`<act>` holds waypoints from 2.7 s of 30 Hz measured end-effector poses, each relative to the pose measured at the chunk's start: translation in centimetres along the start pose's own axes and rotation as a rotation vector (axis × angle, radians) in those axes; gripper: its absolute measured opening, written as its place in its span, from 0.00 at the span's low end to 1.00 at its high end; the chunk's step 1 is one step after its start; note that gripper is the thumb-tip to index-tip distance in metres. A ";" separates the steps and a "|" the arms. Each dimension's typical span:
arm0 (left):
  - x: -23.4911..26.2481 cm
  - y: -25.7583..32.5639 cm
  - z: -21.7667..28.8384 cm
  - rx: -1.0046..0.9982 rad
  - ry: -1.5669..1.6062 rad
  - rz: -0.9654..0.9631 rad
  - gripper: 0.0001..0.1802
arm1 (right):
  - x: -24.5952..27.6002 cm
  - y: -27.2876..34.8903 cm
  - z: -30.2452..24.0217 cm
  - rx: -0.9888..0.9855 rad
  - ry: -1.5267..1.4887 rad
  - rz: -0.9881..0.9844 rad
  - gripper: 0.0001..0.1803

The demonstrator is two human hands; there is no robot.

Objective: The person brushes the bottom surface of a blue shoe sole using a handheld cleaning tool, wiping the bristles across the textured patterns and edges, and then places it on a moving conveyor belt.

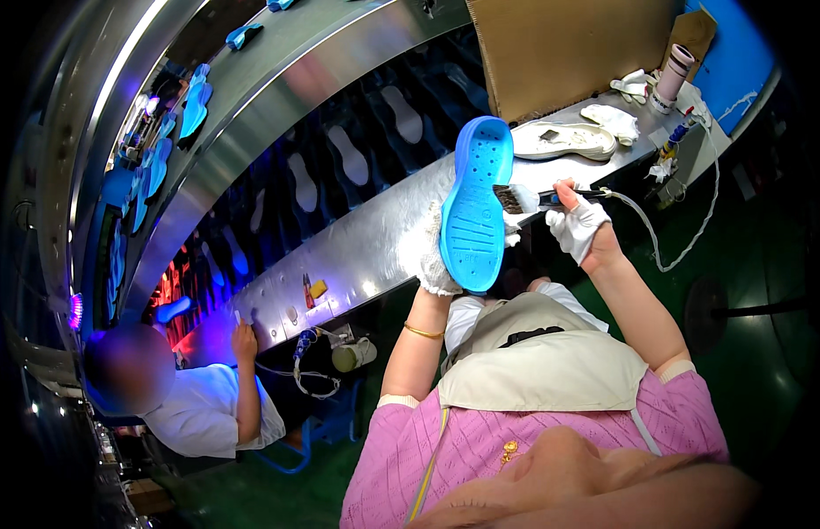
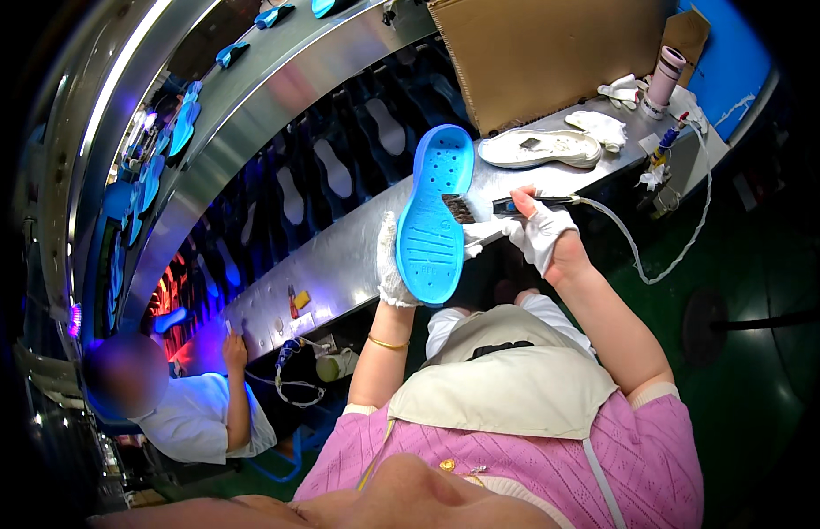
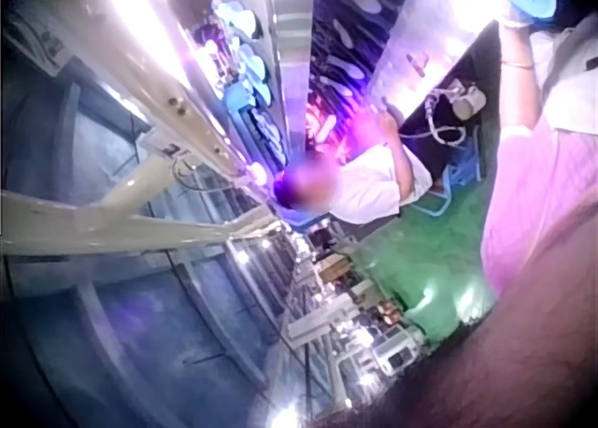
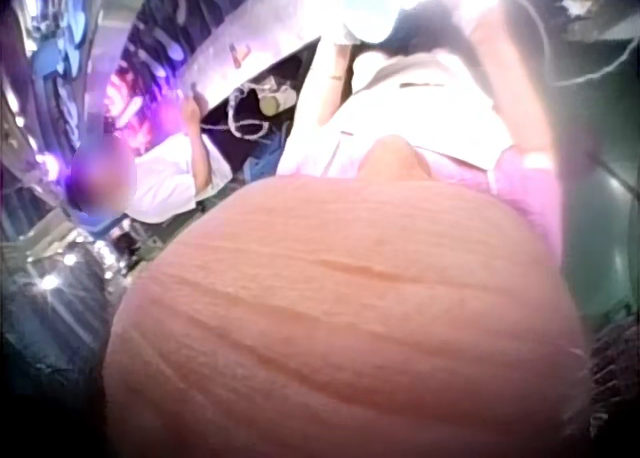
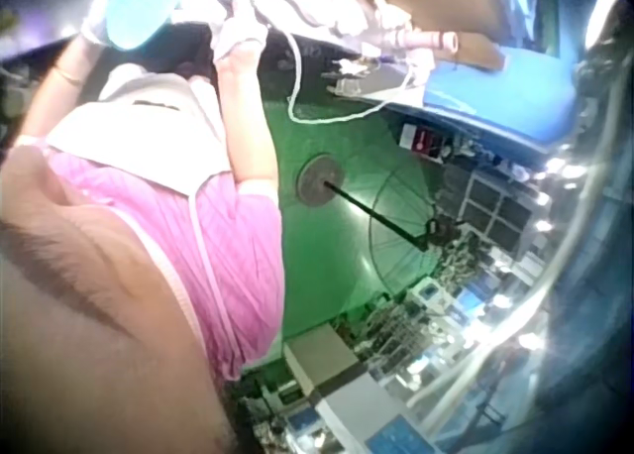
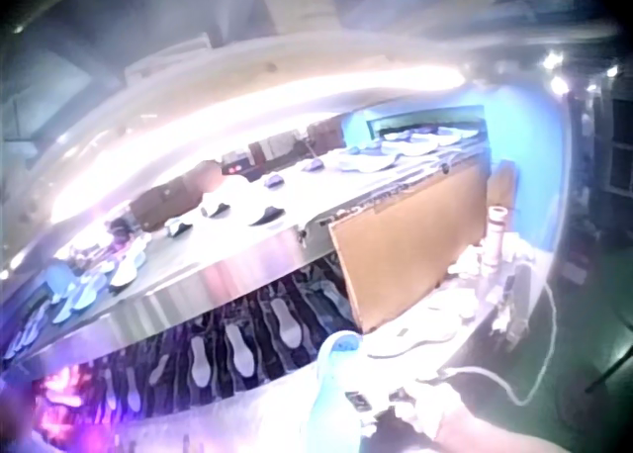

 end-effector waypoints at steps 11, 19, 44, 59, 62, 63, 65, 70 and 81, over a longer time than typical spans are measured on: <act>-14.8 -5.7 17.2 -0.286 -0.610 -0.129 0.51 | 1.9 0.8 -3.0 0.137 0.050 -0.001 0.06; -11.7 -11.1 33.3 -0.403 -0.245 0.177 0.32 | -0.6 1.1 -2.4 0.203 0.251 -0.014 0.07; -19.3 6.4 39.6 -1.028 -2.473 0.920 0.19 | -12.9 7.0 -3.1 1.110 1.636 -0.578 0.13; -10.1 0.9 14.3 -0.268 -0.602 0.145 0.30 | -4.0 4.8 -3.6 0.473 0.922 -0.135 0.07; -2.0 0.9 6.0 -0.035 -0.308 0.301 0.32 | -2.8 4.1 -3.4 0.351 0.759 -0.133 0.08; -1.2 1.3 3.5 -0.022 -0.179 0.283 0.32 | -2.4 4.0 -3.4 0.322 0.676 -0.122 0.09; -0.4 2.3 -0.1 0.041 -0.012 0.254 0.41 | -1.9 3.9 -3.4 0.288 0.593 -0.106 0.09; 1.6 4.3 -1.9 0.107 -0.091 0.319 0.52 | -3.0 3.4 -2.8 0.277 0.627 -0.165 0.09; 1.4 0.7 -2.5 -0.339 -0.202 0.435 0.41 | -8.4 1.4 -1.5 0.481 0.984 -0.209 0.07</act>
Point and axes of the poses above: each hand's wrist, its own y-axis away from the middle knuckle, its own x-axis out of the back of the hand, z = x × y, the point moved 9 cm from there along -y, towards the middle knuckle, and after that the axes turned 4 degrees about -z, right-handed, at the moved point
